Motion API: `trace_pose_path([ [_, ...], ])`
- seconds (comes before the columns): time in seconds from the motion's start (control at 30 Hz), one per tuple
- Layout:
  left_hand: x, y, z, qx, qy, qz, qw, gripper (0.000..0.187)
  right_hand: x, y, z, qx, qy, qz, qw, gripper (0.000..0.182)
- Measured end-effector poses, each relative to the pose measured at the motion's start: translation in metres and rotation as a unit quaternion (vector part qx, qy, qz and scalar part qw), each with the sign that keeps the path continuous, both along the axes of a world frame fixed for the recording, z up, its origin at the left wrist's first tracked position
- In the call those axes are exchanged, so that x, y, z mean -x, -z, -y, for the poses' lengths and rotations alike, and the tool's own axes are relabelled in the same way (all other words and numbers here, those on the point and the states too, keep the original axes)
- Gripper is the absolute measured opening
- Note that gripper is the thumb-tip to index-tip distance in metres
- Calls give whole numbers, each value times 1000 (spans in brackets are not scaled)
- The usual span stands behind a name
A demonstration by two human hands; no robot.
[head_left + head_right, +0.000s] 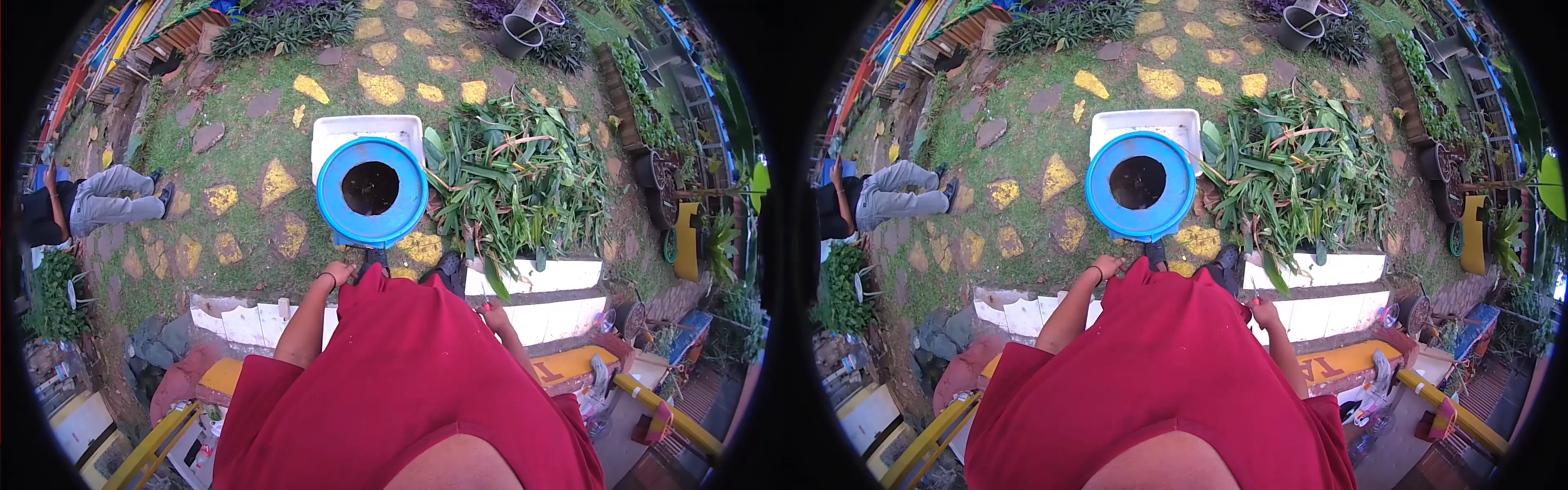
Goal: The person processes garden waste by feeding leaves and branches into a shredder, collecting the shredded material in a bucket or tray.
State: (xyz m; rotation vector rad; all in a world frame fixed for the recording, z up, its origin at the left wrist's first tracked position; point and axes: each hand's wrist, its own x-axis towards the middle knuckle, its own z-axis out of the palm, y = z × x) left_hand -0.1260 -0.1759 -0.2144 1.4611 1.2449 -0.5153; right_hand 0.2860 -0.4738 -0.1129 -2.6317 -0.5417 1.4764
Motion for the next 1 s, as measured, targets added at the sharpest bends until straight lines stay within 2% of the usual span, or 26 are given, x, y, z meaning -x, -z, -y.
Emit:
trace_pose_path([
  [0.17,18,23,12,15,-12,-6,1000,41,3,10,2,-21,-21,-4,1000,66],
  [0.27,23,8,12,20,-15,-25,999,40,-3,28,8,-6,-21,-27,999,65],
  [0.4,29,16,10,46,-23,-54,997,40,-2,2,-5,0,16,-49,999,65],
  [0.47,24,18,8,49,-27,-54,997,40,-3,-12,-10,37,38,-73,996,66],
  [0.57,8,14,3,47,-49,-43,997,39,-18,21,18,18,-1,-39,999,65],
  [0.8,-46,-10,13,51,-102,19,993,35,-48,24,28,55,-12,-40,998,68],
  [1.0,-52,-17,29,71,-115,20,991,34,-64,27,16,21,-32,-29,999,63],
])
